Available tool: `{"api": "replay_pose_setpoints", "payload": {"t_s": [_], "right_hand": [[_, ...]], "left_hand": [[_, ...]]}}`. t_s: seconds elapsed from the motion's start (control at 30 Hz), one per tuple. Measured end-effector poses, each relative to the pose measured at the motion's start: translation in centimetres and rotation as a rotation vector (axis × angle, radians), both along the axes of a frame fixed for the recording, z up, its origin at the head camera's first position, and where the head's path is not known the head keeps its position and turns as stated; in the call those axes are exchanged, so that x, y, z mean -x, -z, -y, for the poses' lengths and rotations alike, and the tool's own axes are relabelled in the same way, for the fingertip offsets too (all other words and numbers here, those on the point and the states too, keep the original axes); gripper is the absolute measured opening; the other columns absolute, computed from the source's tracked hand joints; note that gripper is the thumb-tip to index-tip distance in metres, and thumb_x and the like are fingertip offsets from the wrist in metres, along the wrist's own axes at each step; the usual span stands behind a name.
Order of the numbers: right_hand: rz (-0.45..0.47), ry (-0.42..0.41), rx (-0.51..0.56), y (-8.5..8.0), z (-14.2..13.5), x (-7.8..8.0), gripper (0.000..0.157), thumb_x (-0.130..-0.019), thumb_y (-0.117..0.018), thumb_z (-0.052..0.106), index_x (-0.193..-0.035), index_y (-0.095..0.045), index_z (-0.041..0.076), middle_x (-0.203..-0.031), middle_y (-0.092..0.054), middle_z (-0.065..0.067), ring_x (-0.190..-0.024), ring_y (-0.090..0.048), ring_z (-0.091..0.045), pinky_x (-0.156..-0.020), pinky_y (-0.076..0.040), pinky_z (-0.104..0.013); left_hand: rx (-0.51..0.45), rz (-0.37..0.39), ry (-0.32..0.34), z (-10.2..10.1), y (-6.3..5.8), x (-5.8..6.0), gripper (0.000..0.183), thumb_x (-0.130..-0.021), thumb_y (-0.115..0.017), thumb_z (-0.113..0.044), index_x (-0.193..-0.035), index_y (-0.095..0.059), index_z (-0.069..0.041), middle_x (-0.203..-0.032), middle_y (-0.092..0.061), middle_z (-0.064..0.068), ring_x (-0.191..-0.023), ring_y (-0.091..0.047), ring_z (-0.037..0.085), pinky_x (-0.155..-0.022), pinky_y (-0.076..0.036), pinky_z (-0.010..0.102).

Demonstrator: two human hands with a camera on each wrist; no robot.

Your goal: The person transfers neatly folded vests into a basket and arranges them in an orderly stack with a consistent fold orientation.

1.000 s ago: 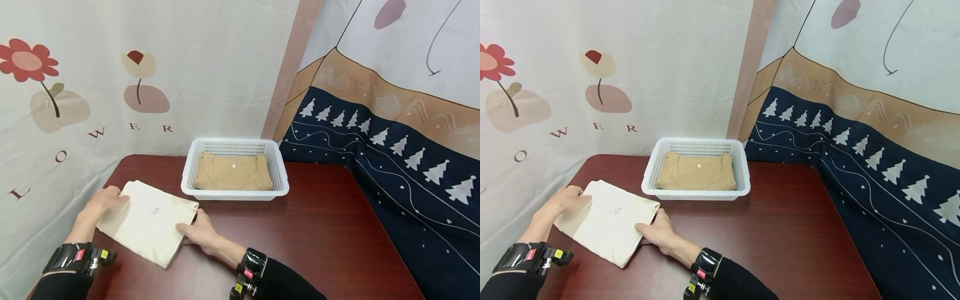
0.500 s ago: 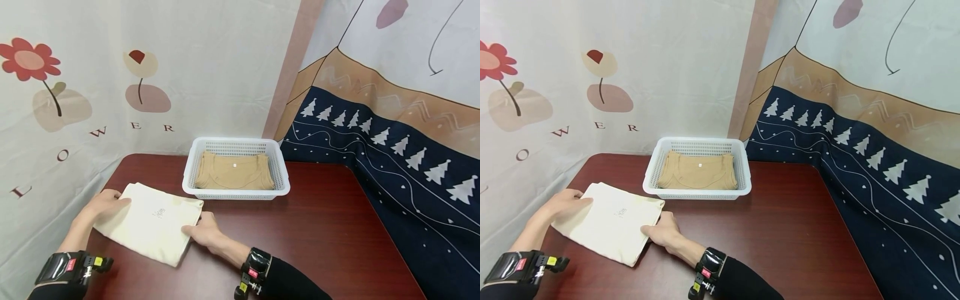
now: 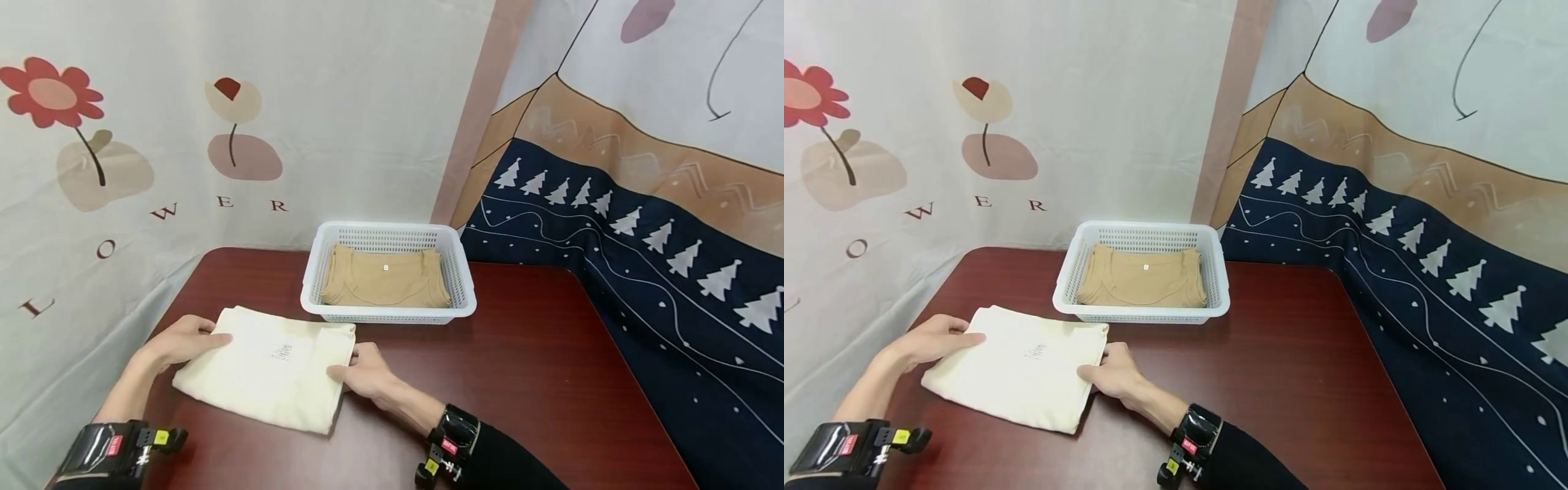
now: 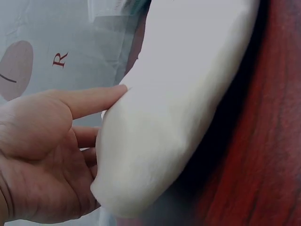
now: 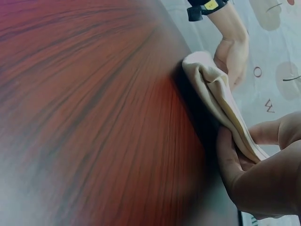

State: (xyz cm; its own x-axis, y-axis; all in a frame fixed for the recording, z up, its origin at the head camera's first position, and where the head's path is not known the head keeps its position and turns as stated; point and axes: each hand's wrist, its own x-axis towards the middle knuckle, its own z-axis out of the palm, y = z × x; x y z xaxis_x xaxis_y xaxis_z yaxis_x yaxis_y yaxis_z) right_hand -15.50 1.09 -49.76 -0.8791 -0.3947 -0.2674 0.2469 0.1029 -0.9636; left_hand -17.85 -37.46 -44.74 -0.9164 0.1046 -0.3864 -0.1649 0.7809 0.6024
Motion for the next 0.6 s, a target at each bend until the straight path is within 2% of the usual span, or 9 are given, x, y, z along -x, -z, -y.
{"api": "replay_pose_setpoints", "payload": {"t_s": [0.1,0.2,0.3,0.5,0.6], "right_hand": [[0.002,-0.006,0.004,0.0,-1.1,0.1,0.023,-0.096,-0.077,0.001,-0.119,-0.078,-0.006,-0.104,-0.086,-0.022,-0.091,-0.085,-0.025,-0.078,-0.072,-0.036],[0.003,-0.009,0.001,-0.1,-2.0,0.1,0.022,-0.098,-0.076,0.001,-0.118,-0.077,-0.007,-0.103,-0.086,-0.022,-0.089,-0.084,-0.023,-0.077,-0.072,-0.036],[0.004,-0.016,0.004,-0.2,-2.8,0.2,0.021,-0.099,-0.075,0.001,-0.117,-0.076,-0.009,-0.102,-0.085,-0.021,-0.087,-0.083,-0.022,-0.076,-0.072,-0.037],[0.021,-0.041,0.024,-0.7,-4.2,0.3,0.023,-0.102,-0.073,0.002,-0.121,-0.074,-0.011,-0.105,-0.085,-0.020,-0.089,-0.083,-0.024,-0.075,-0.073,-0.042],[0.023,-0.052,0.025,-0.9,-4.9,0.3,0.025,-0.103,-0.072,0.003,-0.123,-0.073,-0.011,-0.105,-0.084,-0.019,-0.088,-0.082,-0.024,-0.074,-0.073,-0.042]], "left_hand": [[-0.034,0.013,-0.006,-0.7,0.2,-0.3,0.057,-0.113,-0.069,-0.037,-0.133,-0.066,0.016,-0.115,-0.071,0.020,-0.101,-0.066,0.026,-0.081,-0.059,0.038],[-0.061,0.021,-0.013,-1.2,0.5,-0.6,0.046,-0.113,-0.069,-0.037,-0.123,-0.069,0.008,-0.101,-0.068,0.010,-0.092,-0.062,0.022,-0.077,-0.055,0.035],[-0.106,0.028,-0.022,-1.7,0.8,-0.8,0.041,-0.114,-0.068,-0.034,-0.122,-0.067,0.006,-0.097,-0.069,0.008,-0.088,-0.064,0.020,-0.074,-0.057,0.035],[-0.164,0.028,-0.017,-2.7,0.9,-1.2,0.046,-0.115,-0.066,-0.032,-0.132,-0.063,0.011,-0.105,-0.073,0.011,-0.090,-0.069,0.020,-0.075,-0.061,0.035],[-0.214,0.053,-0.009,-3.1,0.8,-1.5,0.045,-0.116,-0.065,-0.031,-0.134,-0.061,0.011,-0.104,-0.072,0.012,-0.089,-0.071,0.021,-0.074,-0.063,0.036]]}}
